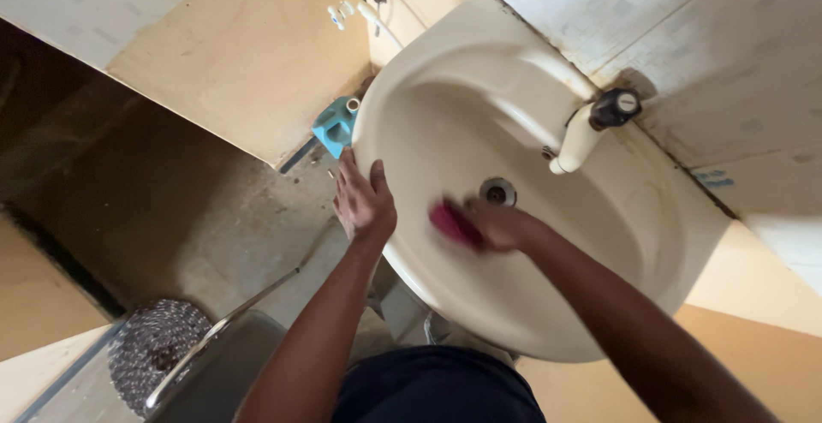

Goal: The person scrubs a white wall-mounted sink using a pink scrubbing brush. They repeatedly wet the brush under the tap and scrub the basin, faucet, and surrounding tiled wall.

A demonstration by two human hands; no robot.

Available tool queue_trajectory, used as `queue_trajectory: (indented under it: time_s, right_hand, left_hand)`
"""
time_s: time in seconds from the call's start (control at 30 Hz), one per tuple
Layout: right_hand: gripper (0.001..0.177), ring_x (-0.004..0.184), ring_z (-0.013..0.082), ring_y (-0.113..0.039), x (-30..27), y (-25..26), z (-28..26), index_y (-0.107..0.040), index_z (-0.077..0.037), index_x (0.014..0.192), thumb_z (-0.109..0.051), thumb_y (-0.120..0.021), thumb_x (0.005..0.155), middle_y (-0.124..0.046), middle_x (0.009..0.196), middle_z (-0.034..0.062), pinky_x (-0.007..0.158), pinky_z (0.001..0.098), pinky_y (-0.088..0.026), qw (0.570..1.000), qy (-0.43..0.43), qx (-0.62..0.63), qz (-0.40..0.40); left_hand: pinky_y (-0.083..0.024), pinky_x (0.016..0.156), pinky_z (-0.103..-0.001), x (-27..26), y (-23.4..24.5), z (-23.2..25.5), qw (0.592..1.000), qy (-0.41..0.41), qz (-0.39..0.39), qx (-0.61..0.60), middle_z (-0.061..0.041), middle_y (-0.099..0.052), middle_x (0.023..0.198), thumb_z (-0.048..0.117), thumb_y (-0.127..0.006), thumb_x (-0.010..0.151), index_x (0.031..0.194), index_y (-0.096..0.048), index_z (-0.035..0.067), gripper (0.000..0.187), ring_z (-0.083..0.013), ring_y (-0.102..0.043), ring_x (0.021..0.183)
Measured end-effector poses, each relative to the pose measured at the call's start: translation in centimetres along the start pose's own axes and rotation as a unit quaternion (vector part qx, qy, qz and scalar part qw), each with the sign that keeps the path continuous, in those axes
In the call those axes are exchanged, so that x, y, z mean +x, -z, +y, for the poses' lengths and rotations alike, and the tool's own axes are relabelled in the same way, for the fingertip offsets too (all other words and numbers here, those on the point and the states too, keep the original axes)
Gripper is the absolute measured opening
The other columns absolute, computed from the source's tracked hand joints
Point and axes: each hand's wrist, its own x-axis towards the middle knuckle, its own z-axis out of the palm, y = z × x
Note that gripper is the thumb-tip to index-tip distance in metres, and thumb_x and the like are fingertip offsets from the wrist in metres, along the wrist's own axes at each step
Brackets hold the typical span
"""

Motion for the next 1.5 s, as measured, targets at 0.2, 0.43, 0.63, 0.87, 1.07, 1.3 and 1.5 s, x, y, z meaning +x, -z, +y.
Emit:
queue_trajectory:
  time_s: [0.2, 0.43, 0.63, 0.87, 1.07, 1.3, 1.5]
  right_hand:
    - [0.124, 0.127, 0.0260, -0.056, -11.4, -2.2, 5.1, -0.031, -0.037, 0.159, 0.000, -0.089, 0.056, -0.048, 0.146, 0.0007, 0.106, 0.0367, -0.052, 0.986, -0.013, 0.048, -0.162]
    - [0.067, 0.092, 0.0292, -0.066, -7.0, -2.9, 4.7, -0.053, -0.005, 0.132, -0.024, -0.086, 0.076, -0.063, 0.110, 0.0218, 0.079, 0.0371, -0.056, 0.961, 0.141, 0.157, -0.178]
    - [0.091, 0.105, 0.0324, -0.062, -4.6, -3.0, -2.2, -0.035, -0.010, 0.152, -0.058, -0.071, 0.084, -0.054, 0.125, 0.0178, 0.088, 0.0409, -0.053, 0.982, 0.027, 0.183, 0.031]
    - [0.088, 0.117, 0.0372, -0.062, -13.0, -6.7, 4.9, -0.043, -0.026, 0.159, -0.055, -0.063, 0.078, -0.061, 0.129, 0.0218, 0.099, 0.0466, -0.051, 0.996, -0.075, -0.009, 0.043]
    - [0.064, 0.129, 0.0319, -0.054, -18.2, -5.3, 8.3, -0.063, -0.022, 0.138, -0.055, -0.070, 0.083, -0.053, 0.142, 0.0122, 0.099, 0.0479, -0.051, 0.951, -0.231, -0.186, 0.085]
    - [0.064, 0.121, 0.0351, -0.059, -16.1, -8.5, 5.0, -0.064, -0.015, 0.135, -0.059, -0.065, 0.090, -0.055, 0.137, 0.0178, 0.095, 0.0472, -0.052, 0.946, -0.240, -0.175, 0.127]
    - [0.068, 0.084, 0.0313, -0.078, -14.3, -7.4, -1.4, -0.079, -0.014, 0.117, -0.068, -0.052, 0.086, -0.081, 0.093, 0.0190, 0.080, 0.0387, -0.057, 0.968, -0.023, 0.223, 0.114]
  left_hand:
    - [-0.042, 0.102, -0.055, 0.1, -0.7, -0.9, 0.999, -0.026, 0.027, -0.008, -0.018, -0.058, 0.146, 0.034, -0.060, 0.102, 0.147, -0.041, 0.006, 0.056, -0.0406, -0.054, 0.131]
    - [-0.044, 0.102, -0.056, 0.8, -1.4, -1.6, 0.999, 0.033, 0.012, 0.038, -0.012, -0.059, 0.143, 0.045, -0.057, 0.102, 0.150, -0.042, 0.010, 0.061, -0.0319, -0.059, 0.127]
    - [-0.040, 0.098, -0.062, 2.0, -3.5, -3.8, 0.988, -0.010, 0.099, 0.114, -0.009, -0.056, 0.145, 0.050, -0.062, 0.100, 0.145, -0.050, 0.013, 0.059, -0.0344, -0.053, 0.130]
    - [-0.039, 0.103, -0.060, 0.9, -1.5, -1.6, 0.994, 0.040, 0.051, 0.088, -0.006, -0.056, 0.145, 0.046, -0.063, 0.101, 0.142, -0.052, 0.017, 0.052, -0.0331, -0.054, 0.129]
    - [-0.036, 0.105, -0.062, 0.5, -0.6, -0.8, 0.996, 0.040, 0.043, 0.073, -0.005, -0.055, 0.147, 0.043, -0.065, 0.101, 0.144, -0.050, 0.019, 0.052, -0.0316, -0.053, 0.131]
    - [-0.028, 0.111, -0.067, -0.9, -0.7, -0.8, 0.990, -0.063, 0.063, 0.110, -0.009, -0.039, 0.163, 0.037, -0.067, 0.100, 0.155, -0.040, 0.016, 0.065, -0.0348, -0.039, 0.145]
    - [-0.015, 0.119, -0.068, -8.9, 0.5, 1.9, 0.993, -0.086, -0.003, 0.078, -0.014, -0.020, 0.170, 0.025, -0.069, 0.091, 0.158, -0.037, 0.015, 0.074, -0.0397, -0.016, 0.156]
